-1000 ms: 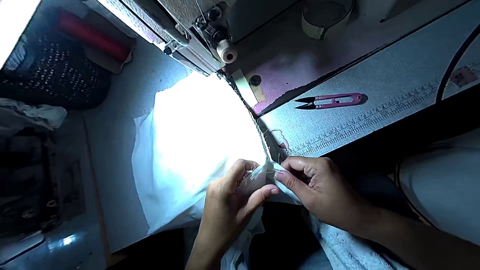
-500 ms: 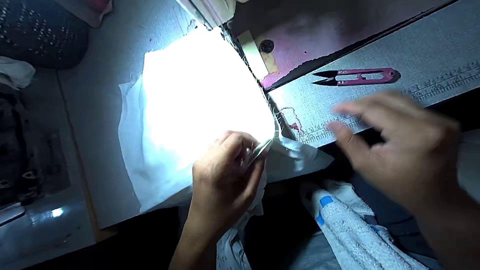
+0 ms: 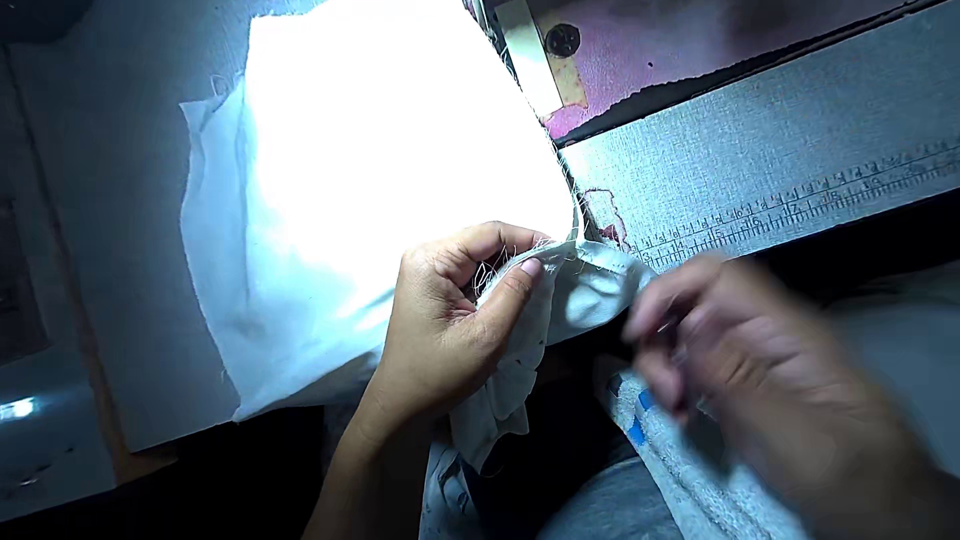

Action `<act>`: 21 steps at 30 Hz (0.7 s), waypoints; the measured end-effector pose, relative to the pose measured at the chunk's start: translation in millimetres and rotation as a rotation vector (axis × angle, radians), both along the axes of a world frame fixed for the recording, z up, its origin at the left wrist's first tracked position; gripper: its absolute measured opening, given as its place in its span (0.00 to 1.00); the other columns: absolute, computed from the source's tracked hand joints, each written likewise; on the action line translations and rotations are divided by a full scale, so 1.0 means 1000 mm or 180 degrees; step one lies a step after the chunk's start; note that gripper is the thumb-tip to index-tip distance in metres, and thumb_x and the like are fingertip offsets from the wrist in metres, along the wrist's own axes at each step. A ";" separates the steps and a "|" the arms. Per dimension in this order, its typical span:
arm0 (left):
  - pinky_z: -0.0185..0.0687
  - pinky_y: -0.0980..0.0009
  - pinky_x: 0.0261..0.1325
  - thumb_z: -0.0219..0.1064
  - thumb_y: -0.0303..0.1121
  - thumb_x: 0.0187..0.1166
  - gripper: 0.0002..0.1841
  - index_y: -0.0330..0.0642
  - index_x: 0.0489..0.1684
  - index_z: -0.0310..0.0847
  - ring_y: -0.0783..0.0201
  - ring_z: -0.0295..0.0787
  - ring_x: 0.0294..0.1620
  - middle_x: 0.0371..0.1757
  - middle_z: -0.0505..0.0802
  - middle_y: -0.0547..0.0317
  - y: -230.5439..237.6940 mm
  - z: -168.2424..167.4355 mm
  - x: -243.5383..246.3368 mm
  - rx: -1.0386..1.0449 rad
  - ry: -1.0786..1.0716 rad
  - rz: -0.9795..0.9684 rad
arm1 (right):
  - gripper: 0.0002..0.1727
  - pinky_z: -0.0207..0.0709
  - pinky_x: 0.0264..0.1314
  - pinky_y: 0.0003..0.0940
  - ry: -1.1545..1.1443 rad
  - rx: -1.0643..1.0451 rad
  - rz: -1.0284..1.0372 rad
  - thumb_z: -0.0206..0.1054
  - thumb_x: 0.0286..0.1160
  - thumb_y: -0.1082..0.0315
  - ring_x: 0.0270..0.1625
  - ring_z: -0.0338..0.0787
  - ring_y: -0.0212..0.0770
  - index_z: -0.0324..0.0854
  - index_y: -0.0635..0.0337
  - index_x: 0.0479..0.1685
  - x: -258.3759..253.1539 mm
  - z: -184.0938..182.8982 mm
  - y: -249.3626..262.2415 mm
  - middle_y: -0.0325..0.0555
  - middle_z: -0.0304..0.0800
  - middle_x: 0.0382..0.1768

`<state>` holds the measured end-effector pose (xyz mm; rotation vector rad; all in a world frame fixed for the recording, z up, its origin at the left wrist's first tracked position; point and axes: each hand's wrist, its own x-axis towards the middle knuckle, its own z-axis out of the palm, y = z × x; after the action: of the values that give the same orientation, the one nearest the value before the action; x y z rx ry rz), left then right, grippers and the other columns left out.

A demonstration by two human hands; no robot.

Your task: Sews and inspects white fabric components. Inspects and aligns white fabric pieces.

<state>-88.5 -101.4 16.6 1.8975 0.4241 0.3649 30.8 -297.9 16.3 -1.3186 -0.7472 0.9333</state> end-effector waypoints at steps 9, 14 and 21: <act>0.81 0.86 0.29 0.63 0.22 0.79 0.08 0.41 0.46 0.87 0.78 0.86 0.28 0.33 0.91 0.69 0.003 -0.002 -0.002 -0.0226 -0.0075 -0.0018 | 0.19 0.61 0.18 0.13 0.2605 -0.0301 0.0025 0.45 0.95 0.56 0.17 0.65 0.23 0.75 0.53 0.37 -0.022 -0.014 0.035 0.33 0.65 0.20; 0.83 0.85 0.31 0.63 0.21 0.79 0.08 0.39 0.46 0.87 0.78 0.87 0.29 0.34 0.91 0.68 0.004 -0.003 -0.001 -0.0267 -0.0129 -0.0064 | 0.20 0.61 0.16 0.13 0.2559 -0.0473 -0.0067 0.46 0.95 0.56 0.15 0.65 0.23 0.76 0.55 0.36 -0.019 -0.015 0.037 0.34 0.65 0.18; 0.84 0.85 0.32 0.63 0.22 0.78 0.08 0.40 0.46 0.88 0.77 0.87 0.31 0.35 0.92 0.68 0.005 -0.005 -0.002 -0.0287 -0.0151 -0.0038 | 0.20 0.60 0.16 0.13 0.2538 -0.0516 -0.0060 0.46 0.95 0.56 0.15 0.65 0.22 0.77 0.55 0.36 -0.016 -0.015 0.040 0.34 0.66 0.18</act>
<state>-90.2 -96.4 11.6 1.7995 0.3911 0.3763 14.7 -257.6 1.1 -0.9567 -0.0408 1.3954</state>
